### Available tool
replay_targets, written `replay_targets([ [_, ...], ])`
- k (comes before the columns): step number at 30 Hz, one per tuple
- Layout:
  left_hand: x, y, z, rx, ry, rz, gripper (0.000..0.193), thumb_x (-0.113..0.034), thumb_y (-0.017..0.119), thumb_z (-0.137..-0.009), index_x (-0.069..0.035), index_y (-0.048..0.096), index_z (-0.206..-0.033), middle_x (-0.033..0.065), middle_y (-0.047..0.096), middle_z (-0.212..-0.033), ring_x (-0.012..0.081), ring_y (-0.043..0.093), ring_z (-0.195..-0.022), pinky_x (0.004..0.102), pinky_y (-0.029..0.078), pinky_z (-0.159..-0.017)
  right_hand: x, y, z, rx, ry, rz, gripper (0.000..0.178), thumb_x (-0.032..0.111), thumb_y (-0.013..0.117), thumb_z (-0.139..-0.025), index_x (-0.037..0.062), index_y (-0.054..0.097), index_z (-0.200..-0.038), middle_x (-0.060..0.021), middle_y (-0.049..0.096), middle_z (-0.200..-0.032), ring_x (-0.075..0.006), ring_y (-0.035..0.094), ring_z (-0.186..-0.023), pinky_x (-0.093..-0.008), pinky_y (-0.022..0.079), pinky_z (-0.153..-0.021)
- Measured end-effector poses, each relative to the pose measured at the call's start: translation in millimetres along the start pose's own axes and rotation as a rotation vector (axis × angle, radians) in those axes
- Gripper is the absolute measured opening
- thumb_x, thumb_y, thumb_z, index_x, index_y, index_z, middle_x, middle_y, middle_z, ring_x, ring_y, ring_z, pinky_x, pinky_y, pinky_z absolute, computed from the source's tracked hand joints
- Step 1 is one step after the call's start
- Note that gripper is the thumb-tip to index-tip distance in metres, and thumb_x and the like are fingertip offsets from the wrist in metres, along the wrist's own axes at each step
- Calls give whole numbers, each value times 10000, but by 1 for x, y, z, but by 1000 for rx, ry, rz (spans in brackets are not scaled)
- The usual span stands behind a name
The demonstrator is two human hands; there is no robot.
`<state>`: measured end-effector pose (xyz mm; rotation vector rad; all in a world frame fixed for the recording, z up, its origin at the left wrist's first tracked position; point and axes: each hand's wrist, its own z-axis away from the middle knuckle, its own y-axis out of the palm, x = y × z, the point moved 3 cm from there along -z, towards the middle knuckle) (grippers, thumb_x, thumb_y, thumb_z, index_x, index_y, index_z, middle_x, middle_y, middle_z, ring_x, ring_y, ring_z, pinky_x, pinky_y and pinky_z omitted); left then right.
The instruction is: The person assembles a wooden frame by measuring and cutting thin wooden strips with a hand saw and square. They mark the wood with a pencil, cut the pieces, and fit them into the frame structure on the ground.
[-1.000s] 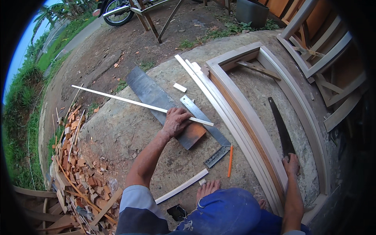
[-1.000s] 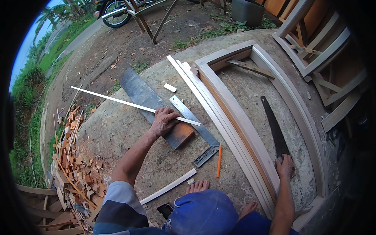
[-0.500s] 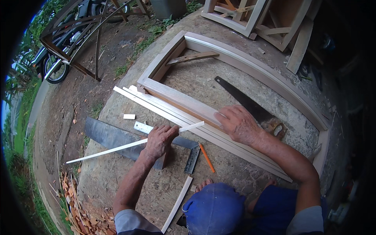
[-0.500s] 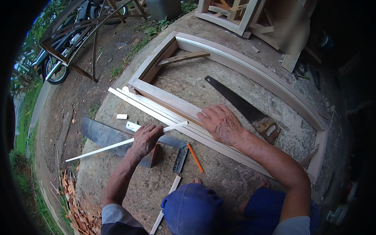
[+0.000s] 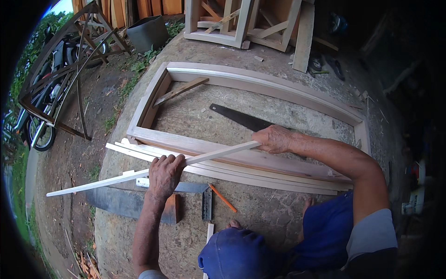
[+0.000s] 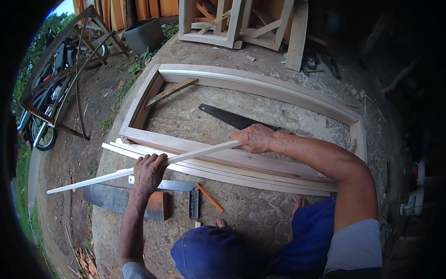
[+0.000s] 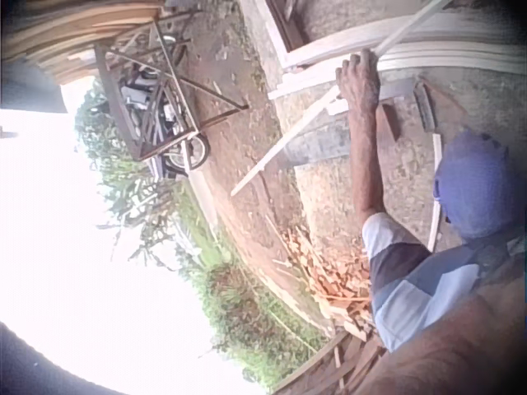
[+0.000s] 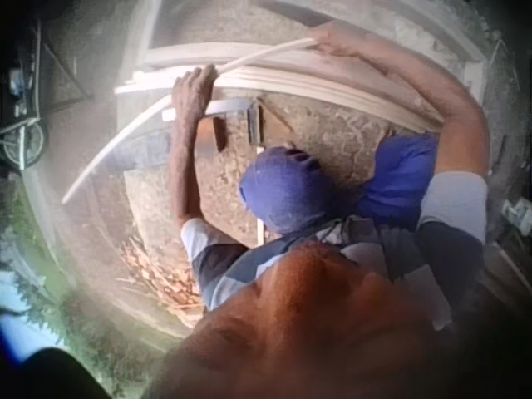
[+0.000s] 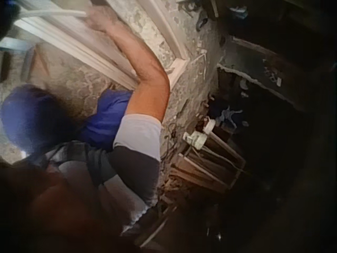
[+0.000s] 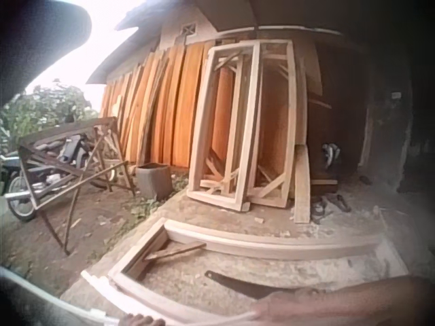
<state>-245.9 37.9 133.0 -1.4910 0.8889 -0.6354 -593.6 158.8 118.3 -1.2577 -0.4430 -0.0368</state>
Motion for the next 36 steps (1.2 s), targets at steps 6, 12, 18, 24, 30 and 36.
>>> replay_targets([
  [6, 22, 3, -2, -22, 45, 7, 188, -256, 709, -906, -162, 651, -1058, 32, 617, -833, 263, 638, -862, 428, 469, -778, -31, -11, 51, -29, 116, -61, 315, 410, 647, -987, 126, 553, -1090, -136, 693, -912, -357, 711, -875, -501, 550, -741],
  [12, -13, 4, -3, 148, 48, 107, 253, -254, 692, -934, -150, 664, -1163, 31, 664, -898, 252, 681, -889, 414, 513, -780, 1, 15, 43, 73, 67, -91, 342, 410, 627, -995, 87, 548, -1075, -194, 682, -887, -412, 693, -887, -517, 538, -782],
  [18, -60, 27, 17, 27, 230, 93, 308, -241, 672, -941, -153, 640, -1234, 20, 672, -992, 230, 643, -941, 390, 483, -832, 104, 65, -57, 119, -83, -223, 451, 468, 543, -1028, 30, 569, -1134, -258, 672, -871, -442, 690, -947, -527, 535, -867],
  [24, 66, 22, 102, 170, -113, 102, 194, -161, 600, -962, -158, 658, -1146, 41, 670, -995, 265, 645, -949, 411, 480, -856, 81, 55, -56, -140, -230, -111, 384, 312, 638, -967, 76, 621, -1270, -99, 641, -1107, -307, 638, -1094, -450, 521, -927],
  [30, 129, 41, 158, 88, -225, 194, 171, -142, 602, -961, -113, 662, -1119, 84, 672, -980, 310, 628, -964, 436, 493, -839, 54, 47, -41, -239, -319, 77, 287, 140, 681, -880, 103, 666, -1164, -93, 625, -1025, -270, 630, -1032, -440, 516, -879],
  [36, 145, 60, 168, 69, -252, 196, 224, -78, 602, -925, -127, 689, -1125, 94, 659, -1069, 334, 609, -1025, 426, 507, -896, -54, 53, -3, -361, 329, -125, 234, 109, 670, -915, 68, 626, -1141, -129, 625, -1050, -310, 633, -1021, -430, 510, -897],
])
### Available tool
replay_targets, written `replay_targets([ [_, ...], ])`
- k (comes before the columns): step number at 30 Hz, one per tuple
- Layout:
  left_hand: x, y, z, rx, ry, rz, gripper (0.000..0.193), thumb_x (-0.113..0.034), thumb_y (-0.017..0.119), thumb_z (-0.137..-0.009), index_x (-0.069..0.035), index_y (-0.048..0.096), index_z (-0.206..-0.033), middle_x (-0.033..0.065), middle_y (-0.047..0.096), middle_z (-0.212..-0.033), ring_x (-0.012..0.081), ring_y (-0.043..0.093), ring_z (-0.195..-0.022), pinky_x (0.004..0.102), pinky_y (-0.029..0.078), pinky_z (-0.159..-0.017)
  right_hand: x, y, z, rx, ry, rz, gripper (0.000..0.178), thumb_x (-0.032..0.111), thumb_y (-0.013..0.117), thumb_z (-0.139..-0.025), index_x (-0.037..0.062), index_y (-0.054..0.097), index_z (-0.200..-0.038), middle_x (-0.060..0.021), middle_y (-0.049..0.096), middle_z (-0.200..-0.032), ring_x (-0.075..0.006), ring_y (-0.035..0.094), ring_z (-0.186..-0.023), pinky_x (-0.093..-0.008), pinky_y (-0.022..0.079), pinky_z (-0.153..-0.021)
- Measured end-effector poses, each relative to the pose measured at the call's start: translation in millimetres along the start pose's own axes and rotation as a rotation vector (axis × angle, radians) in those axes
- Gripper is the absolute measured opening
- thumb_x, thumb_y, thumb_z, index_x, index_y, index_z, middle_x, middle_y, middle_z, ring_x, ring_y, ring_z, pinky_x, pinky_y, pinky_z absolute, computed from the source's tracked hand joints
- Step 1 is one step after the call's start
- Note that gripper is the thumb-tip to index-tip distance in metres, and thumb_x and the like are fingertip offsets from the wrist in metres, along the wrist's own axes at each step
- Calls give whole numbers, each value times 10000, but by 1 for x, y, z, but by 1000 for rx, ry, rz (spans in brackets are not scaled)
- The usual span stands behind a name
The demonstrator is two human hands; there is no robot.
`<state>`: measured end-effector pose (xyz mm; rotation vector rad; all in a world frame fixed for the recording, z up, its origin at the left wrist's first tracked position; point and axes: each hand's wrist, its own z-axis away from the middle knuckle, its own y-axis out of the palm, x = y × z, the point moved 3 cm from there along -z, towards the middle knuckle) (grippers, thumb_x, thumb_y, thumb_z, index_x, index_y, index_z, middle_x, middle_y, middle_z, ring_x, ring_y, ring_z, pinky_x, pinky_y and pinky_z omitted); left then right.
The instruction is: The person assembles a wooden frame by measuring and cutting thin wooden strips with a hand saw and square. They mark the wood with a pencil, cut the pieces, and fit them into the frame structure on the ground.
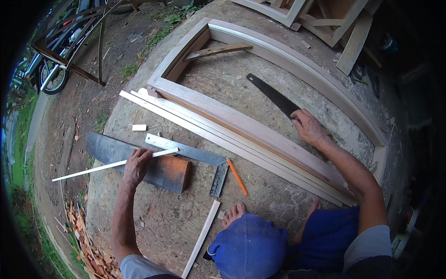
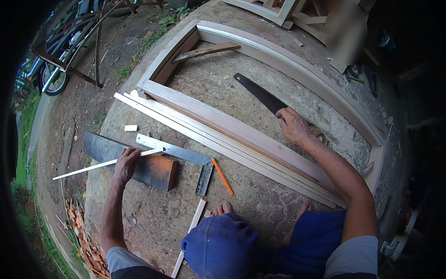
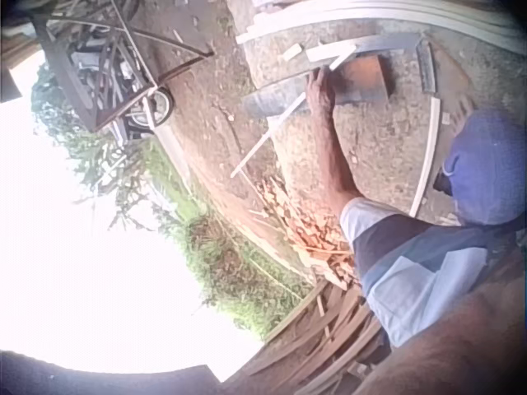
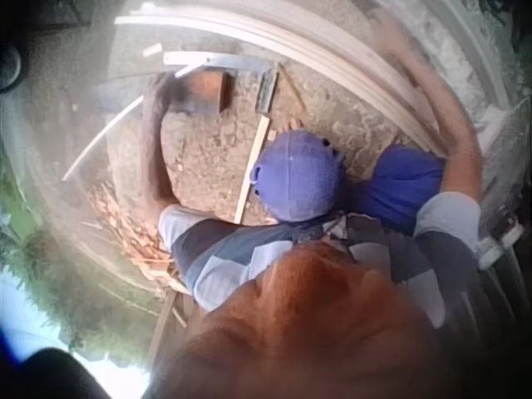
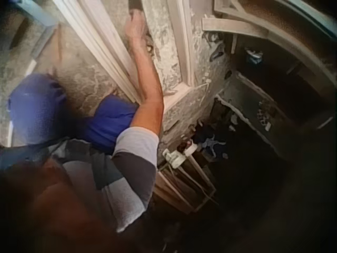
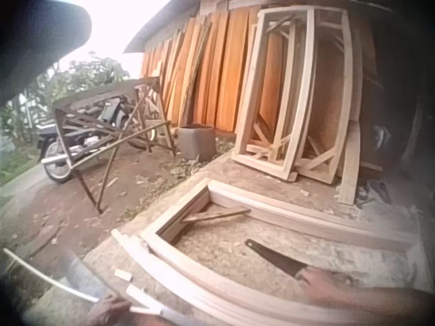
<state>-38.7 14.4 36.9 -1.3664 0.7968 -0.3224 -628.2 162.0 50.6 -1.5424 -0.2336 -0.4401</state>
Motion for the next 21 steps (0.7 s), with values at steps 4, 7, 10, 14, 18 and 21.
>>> replay_targets([
  [4, 8, 5, 14, -35, -31, 34, 311, -56, 623, -871, -140, 696, -1161, 89, 651, -1130, 326, 596, -1082, 430, 487, -937, -69, 3, 35, 217, 355, 209, 535, 215, 814, -824, 44, 563, -1265, -191, 637, -1177, -380, 624, -1104, -448, 507, -960],
  [7, 5, 18, 20, -143, -120, 80, 296, -89, 653, -871, -150, 699, -1157, 85, 641, -1157, 320, 582, -1109, 452, 445, -981, -91, 9, 54, 161, 311, 306, 598, 234, 845, -794, 53, 557, -1286, -196, 611, -1234, -402, 573, -1203, -483, 489, -982],
  [10, 1, 26, 21, -208, -151, 105, 286, -120, 682, -873, -159, 701, -1156, 77, 636, -1157, 310, 573, -1123, 457, 407, -1009, -99, 17, 68, 68, 346, 314, 623, 250, 853, -789, 63, 549, -1299, -196, 603, -1234, -416, 573, -1195, -507, 491, -963],
  [14, 3, 26, 20, -190, -184, 122, 255, -184, 721, -889, -161, 711, -1143, 42, 646, -1131, 271, 568, -1116, 440, 376, -1001, -109, 22, 87, 77, 429, 381, 756, 281, 845, -803, 101, 447, -1420, -228, 652, -1215, -449, 631, -1112, -526, 495, -948],
  [18, 14, 26, 20, -257, -205, 103, 239, -201, 735, -879, -172, 727, -1115, 23, 658, -1100, 259, 577, -1059, 425, 378, -975, -127, 24, 97, 244, 500, 501, 987, 261, 830, -807, 185, 238, -1593, -305, 679, -1197, -489, 675, -1038, -532, 494, -962],
  [21, 26, 25, 25, -263, -228, 122, 237, -202, 734, -876, -177, 728, -1112, 31, 652, -1078, 258, 580, -1061, 428, 377, -983, -132, 22, 93, 203, 350, 497, 1032, 179, 804, -797, 235, 189, -1624, -323, 685, -1154, -483, 676, -1045, -537, 493, -974],
])
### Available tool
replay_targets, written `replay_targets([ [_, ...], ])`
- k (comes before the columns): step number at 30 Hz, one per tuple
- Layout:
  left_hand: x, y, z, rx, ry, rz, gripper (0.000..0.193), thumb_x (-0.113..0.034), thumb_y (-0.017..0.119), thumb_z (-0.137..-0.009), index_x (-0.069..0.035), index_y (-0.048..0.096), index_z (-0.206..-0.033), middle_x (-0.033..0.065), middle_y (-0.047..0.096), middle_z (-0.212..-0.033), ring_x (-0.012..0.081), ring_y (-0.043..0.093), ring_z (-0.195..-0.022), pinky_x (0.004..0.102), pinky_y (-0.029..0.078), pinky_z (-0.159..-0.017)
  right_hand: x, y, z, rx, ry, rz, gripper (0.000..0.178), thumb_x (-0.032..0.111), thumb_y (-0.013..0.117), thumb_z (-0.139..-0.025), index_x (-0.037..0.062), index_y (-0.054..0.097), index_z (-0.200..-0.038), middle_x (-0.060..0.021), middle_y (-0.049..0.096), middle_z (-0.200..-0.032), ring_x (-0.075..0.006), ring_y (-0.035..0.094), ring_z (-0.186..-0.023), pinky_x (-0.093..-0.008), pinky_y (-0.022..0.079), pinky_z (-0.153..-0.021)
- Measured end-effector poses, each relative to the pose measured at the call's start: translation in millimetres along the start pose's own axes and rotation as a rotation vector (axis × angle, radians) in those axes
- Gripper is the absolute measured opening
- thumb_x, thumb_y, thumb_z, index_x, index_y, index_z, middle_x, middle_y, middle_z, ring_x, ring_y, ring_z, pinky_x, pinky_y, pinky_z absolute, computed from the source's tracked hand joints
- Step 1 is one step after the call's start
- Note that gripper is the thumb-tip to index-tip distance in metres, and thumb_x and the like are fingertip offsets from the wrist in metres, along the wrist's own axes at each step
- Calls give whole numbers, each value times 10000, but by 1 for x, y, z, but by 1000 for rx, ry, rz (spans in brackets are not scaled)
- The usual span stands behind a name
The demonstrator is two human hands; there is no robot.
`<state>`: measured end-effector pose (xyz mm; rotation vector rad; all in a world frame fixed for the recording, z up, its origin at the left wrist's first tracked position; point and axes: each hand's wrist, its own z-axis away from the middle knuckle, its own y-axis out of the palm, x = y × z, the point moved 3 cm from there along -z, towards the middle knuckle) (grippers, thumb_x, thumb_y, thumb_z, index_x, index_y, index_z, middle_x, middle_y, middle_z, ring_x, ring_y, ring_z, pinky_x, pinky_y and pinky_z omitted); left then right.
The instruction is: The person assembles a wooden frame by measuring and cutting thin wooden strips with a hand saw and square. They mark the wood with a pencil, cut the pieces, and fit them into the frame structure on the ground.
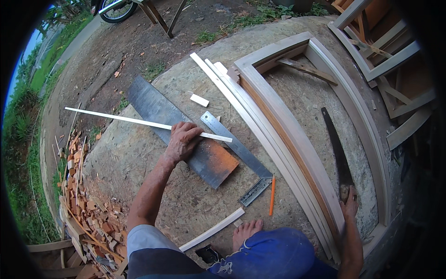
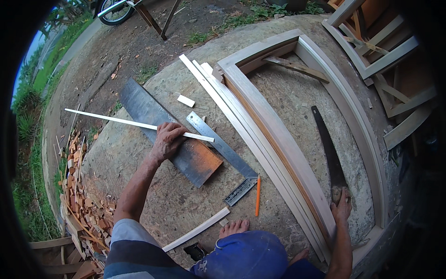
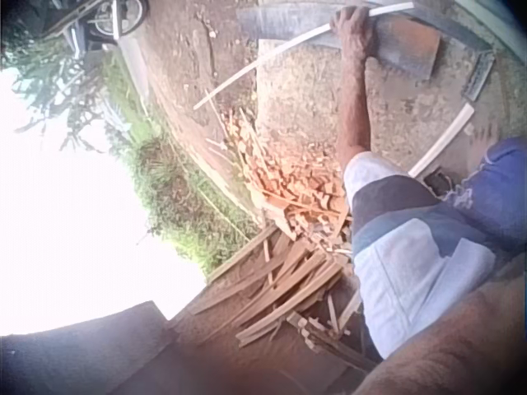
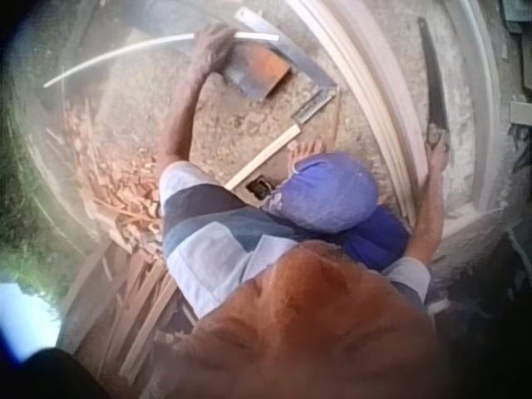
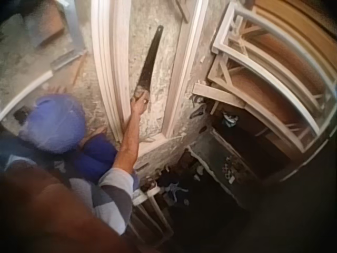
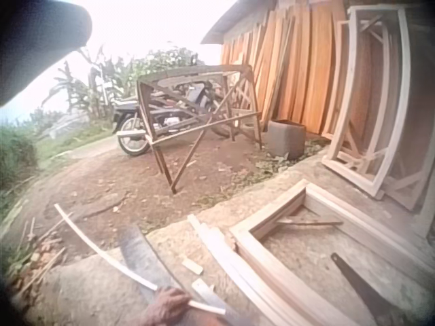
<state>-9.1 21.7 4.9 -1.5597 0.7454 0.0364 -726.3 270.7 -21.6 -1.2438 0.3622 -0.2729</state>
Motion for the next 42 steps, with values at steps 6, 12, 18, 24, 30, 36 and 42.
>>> replay_targets([
  [6, 16, -12, 2, 0, -31, 7, 250, -210, 732, -874, -182, 727, -1122, 34, 641, -1067, 252, 571, -1077, 433, 351, -1031, -4, -65, -8, -134, -26, -509, 369, 146, 663, -940, 47, 656, -1295, -203, 731, -1071, -365, 705, -968, -421, 530, -862],
  [12, 16, -10, 3, 60, -154, 97, 234, -370, 655, -929, -201, 716, -1079, 24, 645, -1034, 248, 557, -1078, 449, 295, -1089, 74, -162, 9, -24, -71, -861, 449, 170, 659, -958, 19, 583, -1374, -90, 687, -1055, -140, 613, -830, -318, 518, -778],
  [18, 21, -7, -3, 76, -195, 74, 235, -395, 636, -926, -182, 708, -995, 36, 657, -1012, 263, 556, -1090, 453, 287, -1106, 220, -229, 74, 42, -693, -1763, 703, 134, 667, -927, -44, 358, -1533, -97, 652, -1094, -118, 610, -891, -302, 569, -769],
  [24, 23, -1, -5, 75, -276, 67, 245, -405, 654, -897, -171, 713, -941, 35, 671, -980, 258, 557, -1067, 447, 280, -1103, 314, -202, 135, -323, -655, -1487, 812, 183, 721, -905, -56, 307, -1561, -122, 666, -1042, -140, 614, -756, -288, 556, -721],
  [30, 27, 0, -10, 57, -305, 158, 180, -351, 721, -879, -173, 706, -898, 13, 669, -916, 226, 560, -1031, 447, 260, -1097, 319, -159, 161, -343, -534, -1335, 641, 170, 723, -882, -92, 513, -1427, -185, 719, -1056, -233, 698, -845, -341, 565, -766],
  [36, 28, 1, -10, 39, -304, 140, 226, -386, 699, -871, -162, 708, -897, 39, 699, -984, 247, 577, -1046, 454, 270, -1079, 322, -148, 165, -145, -687, -1212, 586, 144, 750, -852, -56, 586, -1379, -239, 743, -1024, -294, 763, -868, -359, 584, -766],
  [42, 27, -4, -14, 68, -360, 193, 252, -397, 708, -834, -147, 725, -858, 62, 709, -909, 255, 580, -1026, 445, 248, -1127, 329, -135, 167, -63, -748, -1253, 572, 96, 762, -852, -45, 591, -1380, -231, 748, -1015, -282, 767, -889, -363, 587, -755],
])
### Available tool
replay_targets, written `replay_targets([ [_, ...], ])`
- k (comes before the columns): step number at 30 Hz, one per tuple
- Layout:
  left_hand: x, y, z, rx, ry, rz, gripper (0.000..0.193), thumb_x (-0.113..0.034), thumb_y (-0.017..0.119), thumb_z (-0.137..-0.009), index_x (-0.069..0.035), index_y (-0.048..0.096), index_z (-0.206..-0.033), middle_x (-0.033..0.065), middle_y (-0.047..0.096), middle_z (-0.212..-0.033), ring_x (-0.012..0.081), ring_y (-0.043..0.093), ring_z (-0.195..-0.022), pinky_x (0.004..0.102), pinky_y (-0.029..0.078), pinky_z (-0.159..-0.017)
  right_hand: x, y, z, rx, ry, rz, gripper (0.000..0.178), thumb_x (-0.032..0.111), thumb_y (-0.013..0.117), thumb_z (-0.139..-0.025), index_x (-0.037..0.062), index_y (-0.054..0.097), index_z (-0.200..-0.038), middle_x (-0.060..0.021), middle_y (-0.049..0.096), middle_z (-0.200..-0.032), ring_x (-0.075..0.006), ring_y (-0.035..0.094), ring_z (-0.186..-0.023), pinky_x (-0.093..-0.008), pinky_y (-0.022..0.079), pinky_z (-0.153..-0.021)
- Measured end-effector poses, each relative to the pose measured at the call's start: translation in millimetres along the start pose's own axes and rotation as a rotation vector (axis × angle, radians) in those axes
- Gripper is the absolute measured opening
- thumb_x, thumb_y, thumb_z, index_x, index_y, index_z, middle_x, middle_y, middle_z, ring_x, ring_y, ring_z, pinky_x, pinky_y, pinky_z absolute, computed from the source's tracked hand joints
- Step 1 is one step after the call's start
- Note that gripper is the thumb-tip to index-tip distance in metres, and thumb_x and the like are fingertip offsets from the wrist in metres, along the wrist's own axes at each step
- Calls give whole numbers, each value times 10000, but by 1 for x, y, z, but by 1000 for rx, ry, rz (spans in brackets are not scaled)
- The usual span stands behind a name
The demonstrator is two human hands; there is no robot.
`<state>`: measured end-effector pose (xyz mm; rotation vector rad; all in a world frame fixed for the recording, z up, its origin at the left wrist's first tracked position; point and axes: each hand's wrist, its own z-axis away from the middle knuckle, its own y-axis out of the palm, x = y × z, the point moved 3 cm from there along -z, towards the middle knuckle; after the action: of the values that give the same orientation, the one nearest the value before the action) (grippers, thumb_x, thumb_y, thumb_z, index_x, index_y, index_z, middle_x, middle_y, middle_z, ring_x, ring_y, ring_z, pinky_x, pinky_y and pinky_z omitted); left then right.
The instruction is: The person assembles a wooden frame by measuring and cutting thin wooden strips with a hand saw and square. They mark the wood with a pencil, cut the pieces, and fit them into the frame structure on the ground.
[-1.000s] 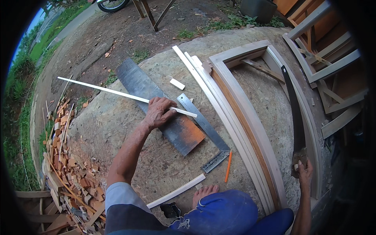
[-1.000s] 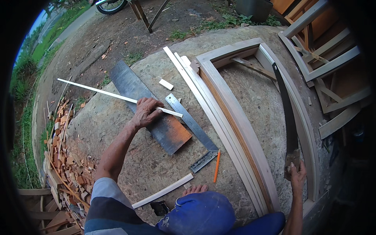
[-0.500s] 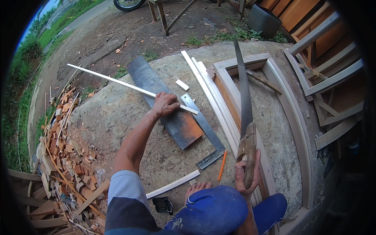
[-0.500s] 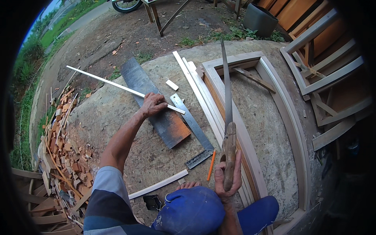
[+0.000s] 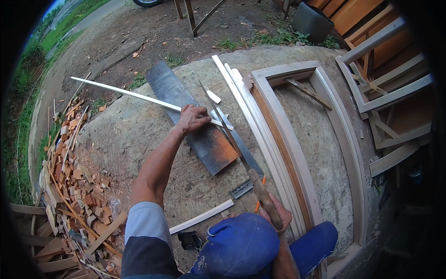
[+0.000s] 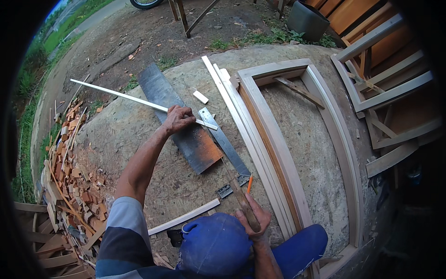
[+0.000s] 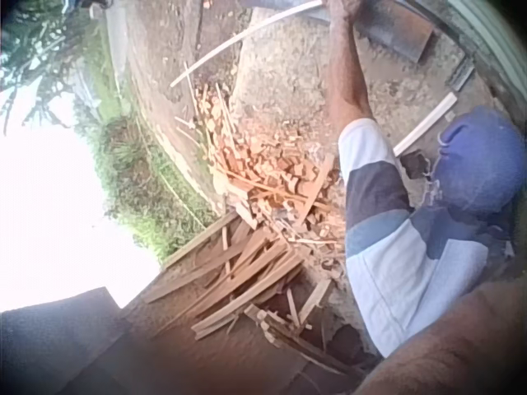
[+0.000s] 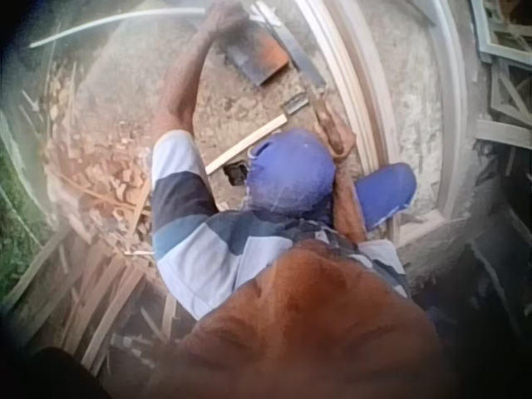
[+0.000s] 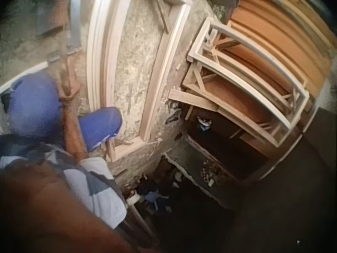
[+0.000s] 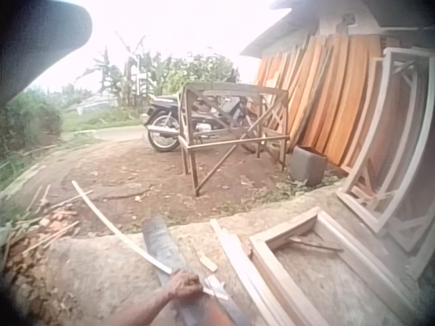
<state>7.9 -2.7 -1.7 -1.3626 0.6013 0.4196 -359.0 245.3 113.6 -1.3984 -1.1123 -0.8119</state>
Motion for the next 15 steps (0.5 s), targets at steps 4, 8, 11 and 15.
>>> replay_targets([
  [4, -2, 1, -1, -27, -36, 15, 262, -400, 705, -812, -140, 730, -839, 73, 706, -878, 259, 580, -1013, 441, 238, -1148, -1, -7, 3, 29, -44, 70, 569, 91, 761, -853, -45, 592, -1379, -233, 748, -1009, -285, 769, -880, -358, 590, -742],
  [8, 0, 3, 0, -35, -44, 6, 264, -404, 708, -805, -143, 731, -842, 73, 702, -873, 258, 577, -1007, 439, 242, -1147, 0, -10, 10, 68, -8, 83, 557, 99, 757, -858, -66, 591, -1363, -239, 745, -1006, -294, 769, -872, -366, 594, -730],
  [11, 0, 3, -1, -37, -39, -3, 266, -409, 711, -806, -145, 730, -839, 69, 697, -866, 254, 576, -1008, 439, 244, -1145, -1, -8, 15, 71, 5, 83, 551, 111, 754, -863, -83, 589, -1352, -240, 744, -999, -301, 769, -864, -375, 596, -727],
  [15, 0, 2, -1, -24, -47, -3, 273, -422, 715, -812, -151, 729, -844, 56, 686, -857, 247, 574, -1012, 436, 246, -1143, -5, -4, 18, 44, 0, 69, 547, 127, 758, -870, -88, 592, -1345, -237, 743, -977, -302, 770, -857, -372, 597, -723],
])
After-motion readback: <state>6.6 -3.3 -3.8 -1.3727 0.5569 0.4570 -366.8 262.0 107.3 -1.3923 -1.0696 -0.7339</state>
